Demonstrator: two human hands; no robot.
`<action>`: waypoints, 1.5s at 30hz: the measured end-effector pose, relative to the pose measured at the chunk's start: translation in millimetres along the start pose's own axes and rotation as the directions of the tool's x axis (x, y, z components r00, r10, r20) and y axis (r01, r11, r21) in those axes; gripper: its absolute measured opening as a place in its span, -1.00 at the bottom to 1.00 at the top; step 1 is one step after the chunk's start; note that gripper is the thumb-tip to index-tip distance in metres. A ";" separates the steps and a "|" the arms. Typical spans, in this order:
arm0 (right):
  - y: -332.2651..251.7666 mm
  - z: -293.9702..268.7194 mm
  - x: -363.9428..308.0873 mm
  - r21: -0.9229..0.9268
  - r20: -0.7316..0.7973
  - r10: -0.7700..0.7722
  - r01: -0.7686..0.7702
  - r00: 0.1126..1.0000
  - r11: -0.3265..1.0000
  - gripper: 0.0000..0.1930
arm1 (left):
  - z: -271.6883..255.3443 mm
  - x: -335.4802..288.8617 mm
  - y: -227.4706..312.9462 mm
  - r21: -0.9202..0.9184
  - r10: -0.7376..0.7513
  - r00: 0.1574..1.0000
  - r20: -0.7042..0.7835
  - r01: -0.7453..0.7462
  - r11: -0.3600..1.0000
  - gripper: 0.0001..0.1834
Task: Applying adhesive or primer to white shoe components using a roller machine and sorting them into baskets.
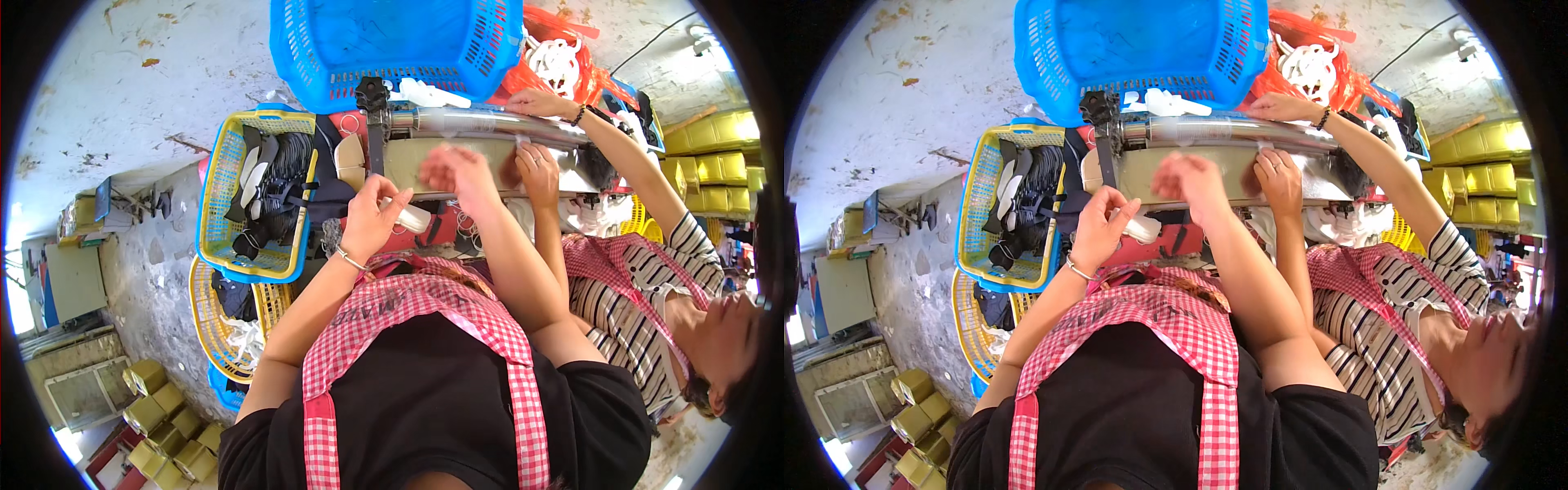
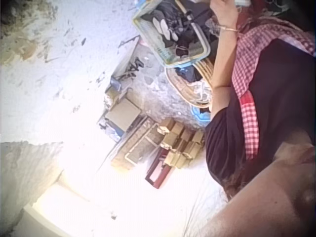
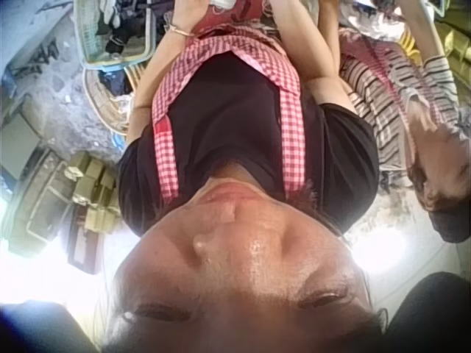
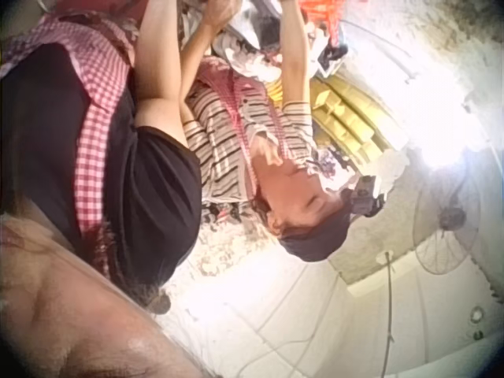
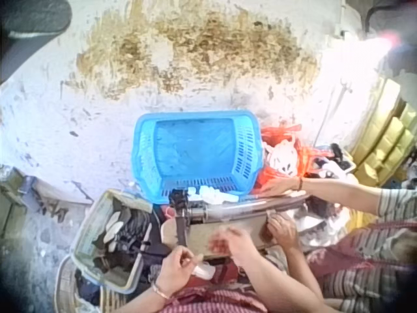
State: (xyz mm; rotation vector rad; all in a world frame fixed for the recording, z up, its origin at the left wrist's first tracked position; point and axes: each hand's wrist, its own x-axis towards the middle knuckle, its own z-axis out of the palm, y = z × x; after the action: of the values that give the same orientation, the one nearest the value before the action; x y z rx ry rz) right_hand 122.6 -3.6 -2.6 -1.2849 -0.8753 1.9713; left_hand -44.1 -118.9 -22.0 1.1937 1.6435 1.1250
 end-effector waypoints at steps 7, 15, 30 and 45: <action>9.1 11.8 -31.7 -0.639 0.447 -0.276 0.519 0.851 0.568 -0.81 | 0.4 4.7 4.8 -0.109 0.048 0.983 -0.178 -0.068 0.992 -0.69; 1.0 -18.5 5.5 -0.394 -0.084 0.014 -0.046 0.996 0.918 -0.80 | 1.9 2.5 -2.4 -0.200 -0.071 0.989 0.132 0.096 0.975 -0.79; 3.9 -17.0 24.1 -0.158 -0.239 -0.167 0.131 0.956 0.979 -0.85 | 5.4 -5.5 -5.3 -0.242 -0.070 0.976 0.208 0.121 0.963 -0.73; 19.9 -11.7 -43.7 -0.905 0.283 -0.669 0.422 0.687 0.051 -0.93 | 6.6 -21.1 11.8 -0.314 -0.126 0.969 0.214 0.190 0.930 -0.77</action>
State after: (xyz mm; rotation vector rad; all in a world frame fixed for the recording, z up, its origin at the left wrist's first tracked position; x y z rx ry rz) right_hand 145.3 -47.5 0.7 -1.3009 -2.2130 0.4721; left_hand -29.9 -136.1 -10.6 0.9026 1.3162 1.0968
